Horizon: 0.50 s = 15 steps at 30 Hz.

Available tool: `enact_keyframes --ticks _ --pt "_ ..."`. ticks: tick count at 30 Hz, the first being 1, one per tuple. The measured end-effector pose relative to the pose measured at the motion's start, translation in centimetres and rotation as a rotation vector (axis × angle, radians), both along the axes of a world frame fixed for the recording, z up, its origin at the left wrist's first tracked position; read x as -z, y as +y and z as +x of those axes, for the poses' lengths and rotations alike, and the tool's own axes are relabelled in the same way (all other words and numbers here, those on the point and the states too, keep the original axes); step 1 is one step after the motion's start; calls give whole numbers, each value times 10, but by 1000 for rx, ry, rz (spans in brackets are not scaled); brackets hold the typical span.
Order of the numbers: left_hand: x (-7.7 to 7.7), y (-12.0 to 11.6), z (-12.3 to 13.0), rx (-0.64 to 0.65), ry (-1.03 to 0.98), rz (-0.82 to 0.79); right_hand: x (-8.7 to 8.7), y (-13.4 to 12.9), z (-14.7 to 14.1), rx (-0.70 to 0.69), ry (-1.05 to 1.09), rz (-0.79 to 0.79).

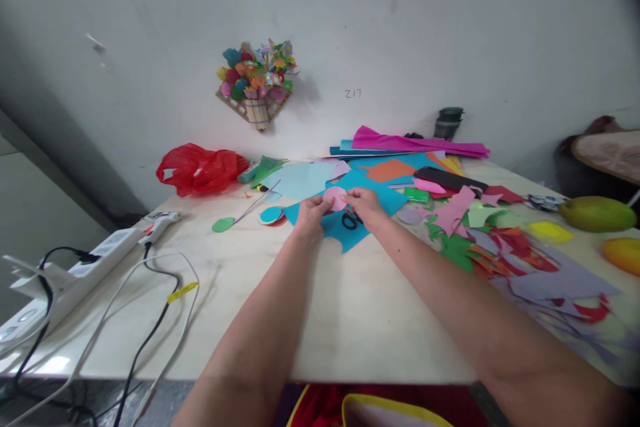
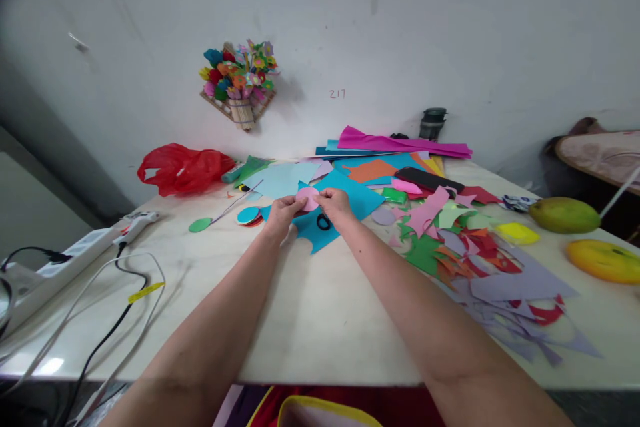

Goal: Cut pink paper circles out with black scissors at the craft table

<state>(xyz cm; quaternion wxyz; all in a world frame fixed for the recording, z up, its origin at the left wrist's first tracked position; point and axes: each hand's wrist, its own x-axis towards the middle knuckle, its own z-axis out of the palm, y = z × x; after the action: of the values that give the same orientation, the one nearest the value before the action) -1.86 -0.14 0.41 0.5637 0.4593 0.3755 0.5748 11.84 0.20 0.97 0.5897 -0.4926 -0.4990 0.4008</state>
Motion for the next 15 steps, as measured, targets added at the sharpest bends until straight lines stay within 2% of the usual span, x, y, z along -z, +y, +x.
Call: enact_keyframes --ticks 3,6,9,15 --pt "0 0 1 46 17 8 3 2 0 5 21 -6" --pt "2 1 2 75 -53 -42 4 3 -1 9 34 -16" --pt "4 2 2 93 -115 -74 5 3 -3 12 41 -23" --pt "7 1 5 99 -111 -66 6 1 -6 28 35 -3"
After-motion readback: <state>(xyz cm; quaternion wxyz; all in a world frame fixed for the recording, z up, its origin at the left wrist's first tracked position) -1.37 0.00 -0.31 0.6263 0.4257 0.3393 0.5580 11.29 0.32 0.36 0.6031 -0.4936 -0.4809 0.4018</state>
